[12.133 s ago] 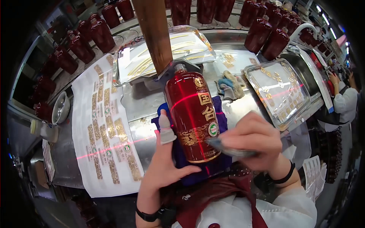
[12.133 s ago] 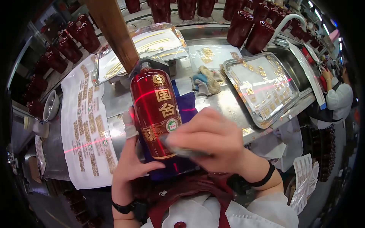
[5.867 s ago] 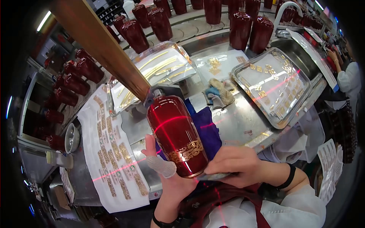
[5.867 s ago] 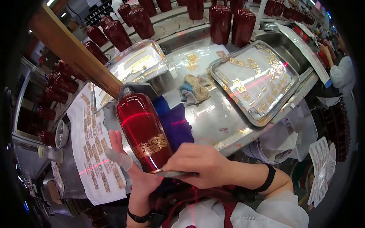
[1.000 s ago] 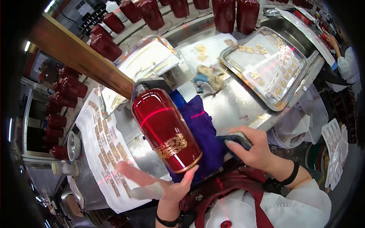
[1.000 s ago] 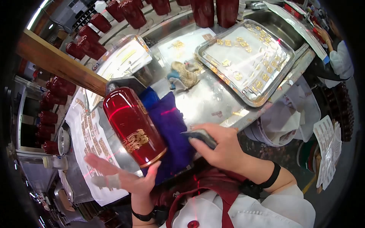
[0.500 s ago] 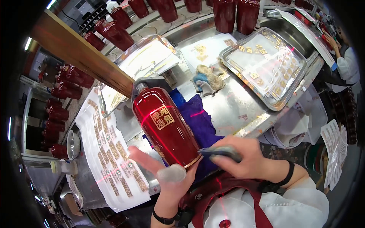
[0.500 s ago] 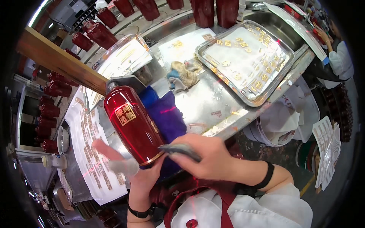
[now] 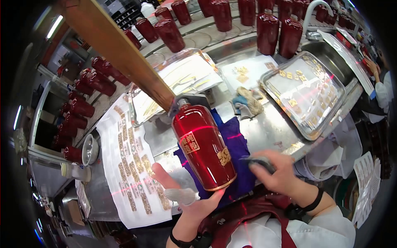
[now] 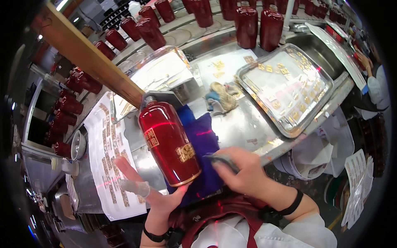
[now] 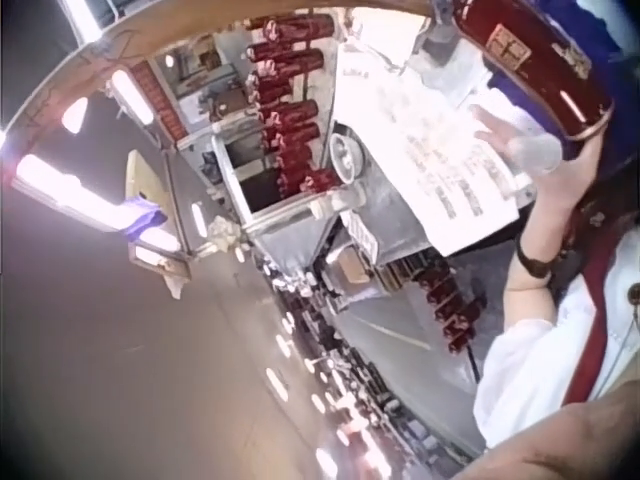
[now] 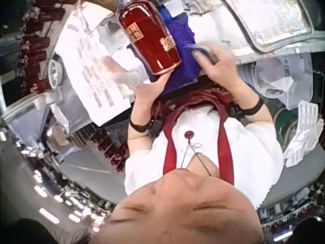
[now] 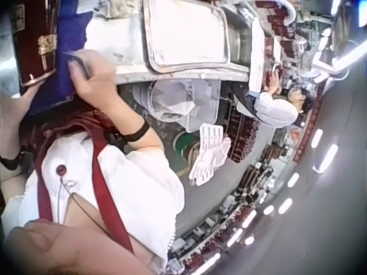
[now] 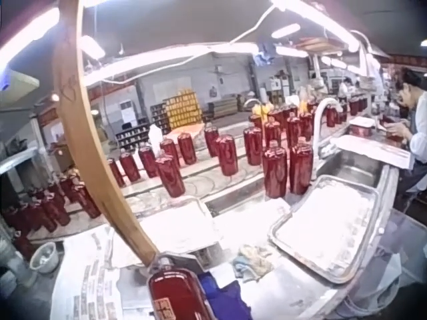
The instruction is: Applying decorative labels and gold stickers to red ceramic liquor bottles on a production line.
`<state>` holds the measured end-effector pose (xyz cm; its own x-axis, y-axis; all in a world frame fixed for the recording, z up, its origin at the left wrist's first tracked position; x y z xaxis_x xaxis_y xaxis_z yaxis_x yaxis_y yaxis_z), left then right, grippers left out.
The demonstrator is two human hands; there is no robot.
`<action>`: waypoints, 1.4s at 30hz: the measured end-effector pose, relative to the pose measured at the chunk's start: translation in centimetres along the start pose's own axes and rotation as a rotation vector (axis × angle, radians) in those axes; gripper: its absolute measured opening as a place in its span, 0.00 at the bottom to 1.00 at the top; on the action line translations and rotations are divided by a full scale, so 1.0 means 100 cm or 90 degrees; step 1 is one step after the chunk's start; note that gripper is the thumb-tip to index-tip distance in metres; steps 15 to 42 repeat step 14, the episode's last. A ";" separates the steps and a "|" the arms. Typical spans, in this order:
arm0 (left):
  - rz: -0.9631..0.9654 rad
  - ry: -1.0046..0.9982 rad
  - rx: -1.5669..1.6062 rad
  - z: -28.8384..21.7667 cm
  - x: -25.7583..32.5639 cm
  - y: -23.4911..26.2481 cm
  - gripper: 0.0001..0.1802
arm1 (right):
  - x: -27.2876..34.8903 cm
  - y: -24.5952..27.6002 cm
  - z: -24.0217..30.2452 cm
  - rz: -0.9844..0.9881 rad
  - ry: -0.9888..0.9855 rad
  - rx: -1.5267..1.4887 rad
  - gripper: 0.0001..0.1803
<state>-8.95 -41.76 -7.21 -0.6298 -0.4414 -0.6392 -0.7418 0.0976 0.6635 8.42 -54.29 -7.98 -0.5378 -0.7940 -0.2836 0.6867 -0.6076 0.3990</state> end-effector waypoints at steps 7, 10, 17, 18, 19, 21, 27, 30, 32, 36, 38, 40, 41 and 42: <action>0.054 0.075 0.226 0.025 -0.040 0.027 0.61 | -0.053 0.006 0.042 -0.036 0.277 0.180 0.14; 0.083 0.225 0.355 0.051 -0.073 0.020 0.46 | -0.065 -0.022 0.077 0.058 0.515 0.195 0.14; 0.286 0.357 0.432 0.089 -0.105 0.002 0.45 | -0.069 -0.045 0.103 0.244 0.585 0.224 0.16; 0.286 0.357 0.432 0.089 -0.105 0.002 0.45 | -0.069 -0.045 0.103 0.244 0.585 0.224 0.16; 0.286 0.357 0.432 0.089 -0.105 0.002 0.45 | -0.069 -0.045 0.103 0.244 0.585 0.224 0.16; 0.286 0.357 0.432 0.089 -0.105 0.002 0.45 | -0.069 -0.045 0.103 0.244 0.585 0.224 0.16; 0.286 0.357 0.432 0.089 -0.105 0.002 0.45 | -0.069 -0.045 0.103 0.244 0.585 0.224 0.16; 0.286 0.357 0.432 0.089 -0.105 0.002 0.45 | -0.069 -0.045 0.103 0.244 0.585 0.224 0.16; 0.286 0.357 0.432 0.089 -0.105 0.002 0.45 | -0.069 -0.045 0.103 0.244 0.585 0.224 0.16; 0.286 0.357 0.432 0.089 -0.105 0.002 0.45 | -0.069 -0.045 0.103 0.244 0.585 0.224 0.16; 0.286 0.357 0.432 0.089 -0.105 0.002 0.45 | -0.069 -0.045 0.103 0.244 0.585 0.224 0.16; 0.286 0.357 0.432 0.089 -0.105 0.002 0.45 | -0.069 -0.045 0.103 0.244 0.585 0.224 0.16; 0.286 0.357 0.432 0.089 -0.105 0.002 0.45 | -0.069 -0.045 0.103 0.244 0.585 0.224 0.16; 0.286 0.357 0.432 0.089 -0.105 0.002 0.45 | -0.069 -0.045 0.103 0.244 0.585 0.224 0.16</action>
Point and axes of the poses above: each hand's wrist, its own x-axis away from the middle knuckle, its own y-axis out of the back of the hand, z = x × y, the point moved 5 cm from there along -x, towards the middle knuckle, and after that the axes turned 2 degrees about z, right-handed, at the moved point
